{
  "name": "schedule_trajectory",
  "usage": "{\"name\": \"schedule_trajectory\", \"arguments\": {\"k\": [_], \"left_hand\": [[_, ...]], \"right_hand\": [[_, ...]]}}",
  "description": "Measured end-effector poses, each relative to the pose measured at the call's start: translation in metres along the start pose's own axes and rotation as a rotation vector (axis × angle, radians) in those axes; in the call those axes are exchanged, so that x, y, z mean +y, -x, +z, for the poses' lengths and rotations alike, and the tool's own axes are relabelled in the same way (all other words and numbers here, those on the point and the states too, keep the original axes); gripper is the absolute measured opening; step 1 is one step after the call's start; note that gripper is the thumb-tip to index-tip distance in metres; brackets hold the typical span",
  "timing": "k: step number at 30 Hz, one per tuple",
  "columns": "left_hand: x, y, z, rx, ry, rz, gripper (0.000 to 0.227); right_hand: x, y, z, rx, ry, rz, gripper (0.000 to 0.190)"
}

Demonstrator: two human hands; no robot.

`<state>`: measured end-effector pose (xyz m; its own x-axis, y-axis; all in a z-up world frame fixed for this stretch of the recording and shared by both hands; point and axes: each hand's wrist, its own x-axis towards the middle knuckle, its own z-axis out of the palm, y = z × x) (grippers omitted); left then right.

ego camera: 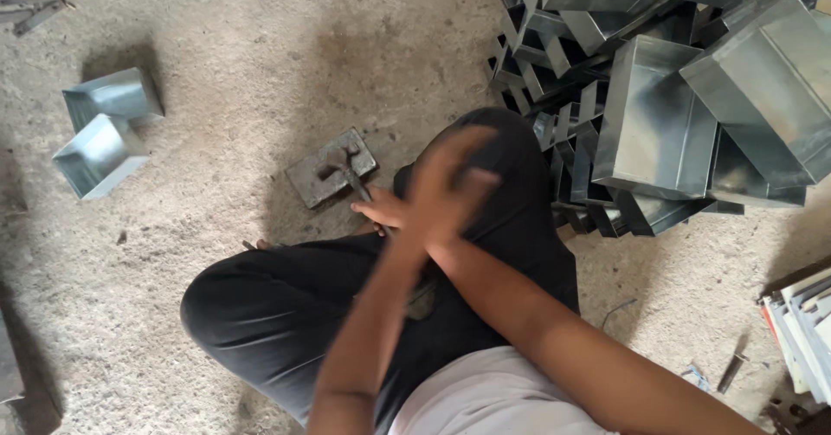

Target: The person sits cross-legged on the floor and uses a hammer to strike a small metal box placed on a metal block. They repeatedly hit the box to shape it, occasionally adjusting its position or flipping it over to work on different sides.

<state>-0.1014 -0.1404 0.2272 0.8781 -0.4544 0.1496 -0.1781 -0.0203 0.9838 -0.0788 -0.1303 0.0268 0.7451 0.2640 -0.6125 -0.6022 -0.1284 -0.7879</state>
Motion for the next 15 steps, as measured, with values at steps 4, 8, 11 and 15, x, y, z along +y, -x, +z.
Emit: {"name": "schedule_trajectory", "arguments": {"k": [4, 8, 11, 15], "left_hand": [[0.073, -0.019, 0.088, -0.316, -0.272, 0.476, 0.071], [0.095, -0.05, 0.145, -0.262, -0.49, 0.585, 0.074], [0.086, -0.085, 0.183, -0.209, -0.788, 0.622, 0.07], [0.059, -0.123, 0.227, -0.216, -0.909, 0.673, 0.054]], "right_hand": [[-0.011, 0.007, -0.006, -0.015, 0.002, 0.04, 0.05], [-0.022, 0.02, -0.006, -0.001, 0.005, 0.046, 0.058], [-0.027, 0.023, -0.001, 0.019, 0.039, 0.045, 0.063], [-0.025, 0.022, -0.005, 0.045, 0.105, 0.034, 0.058]]}}
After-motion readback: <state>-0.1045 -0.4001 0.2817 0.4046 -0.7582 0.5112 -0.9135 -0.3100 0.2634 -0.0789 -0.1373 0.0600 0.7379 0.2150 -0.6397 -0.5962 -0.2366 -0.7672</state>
